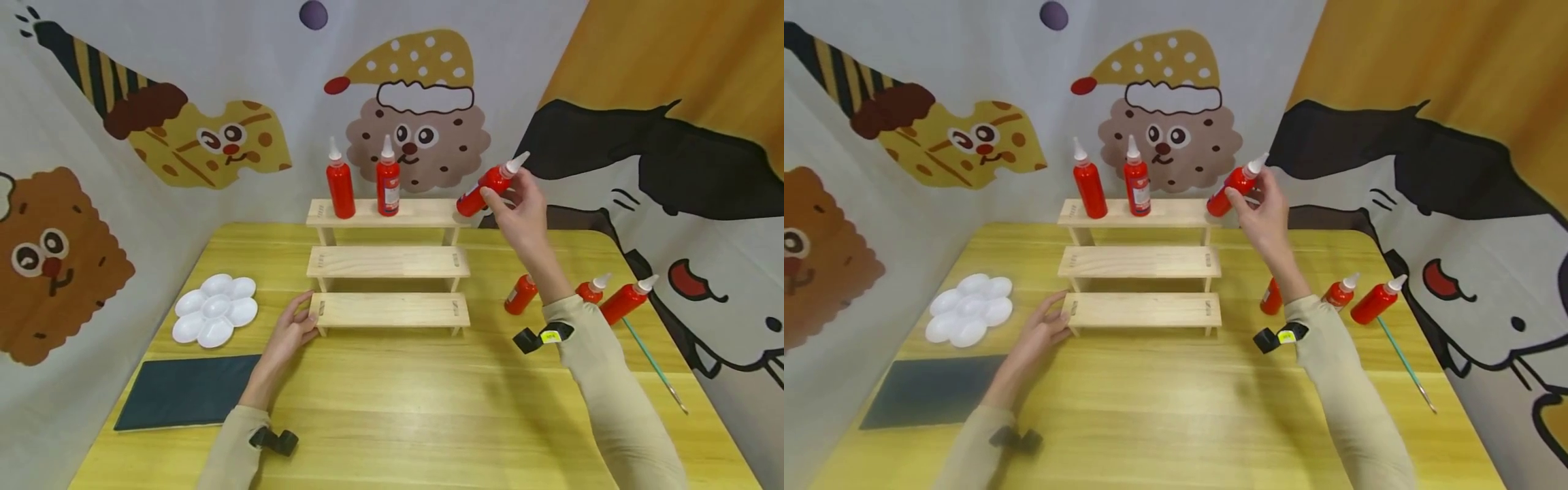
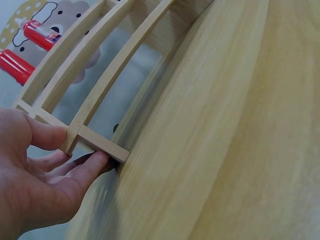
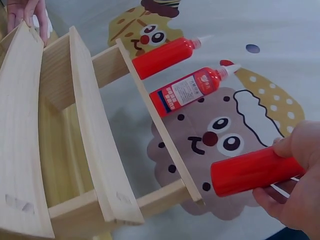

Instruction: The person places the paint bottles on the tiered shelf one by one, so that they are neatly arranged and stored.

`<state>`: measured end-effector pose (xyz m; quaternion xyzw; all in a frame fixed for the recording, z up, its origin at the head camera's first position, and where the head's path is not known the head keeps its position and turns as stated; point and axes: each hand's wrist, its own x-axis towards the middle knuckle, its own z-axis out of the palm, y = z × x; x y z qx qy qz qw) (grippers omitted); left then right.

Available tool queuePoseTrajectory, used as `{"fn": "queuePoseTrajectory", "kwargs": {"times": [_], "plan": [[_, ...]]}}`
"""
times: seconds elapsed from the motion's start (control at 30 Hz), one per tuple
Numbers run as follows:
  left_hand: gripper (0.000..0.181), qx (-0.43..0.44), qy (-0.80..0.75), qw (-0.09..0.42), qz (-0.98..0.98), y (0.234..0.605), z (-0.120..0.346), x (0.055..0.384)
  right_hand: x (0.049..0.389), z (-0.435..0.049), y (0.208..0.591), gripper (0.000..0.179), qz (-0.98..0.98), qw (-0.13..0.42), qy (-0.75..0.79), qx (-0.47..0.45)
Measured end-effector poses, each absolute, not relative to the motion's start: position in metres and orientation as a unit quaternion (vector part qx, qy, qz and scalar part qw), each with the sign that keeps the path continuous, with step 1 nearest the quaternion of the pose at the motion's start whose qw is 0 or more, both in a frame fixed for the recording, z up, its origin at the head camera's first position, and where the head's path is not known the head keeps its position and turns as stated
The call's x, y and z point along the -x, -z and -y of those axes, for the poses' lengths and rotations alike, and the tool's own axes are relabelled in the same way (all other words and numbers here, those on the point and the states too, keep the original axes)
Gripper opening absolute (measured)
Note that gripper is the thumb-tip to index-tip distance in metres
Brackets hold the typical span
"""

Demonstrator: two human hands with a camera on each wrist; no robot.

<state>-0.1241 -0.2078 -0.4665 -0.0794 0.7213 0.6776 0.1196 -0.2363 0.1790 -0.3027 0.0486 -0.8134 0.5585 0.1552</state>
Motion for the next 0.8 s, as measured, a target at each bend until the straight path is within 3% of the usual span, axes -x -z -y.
{"fn": "queuePoseTrajectory", "kwargs": {"times": [0.8], "plan": [[0.059,0.078,-0.679,0.12,-0.72,0.469,0.211,0.125,0.279,-0.129,0.296,0.055,0.86,0.059,-0.502,-0.073]]}}
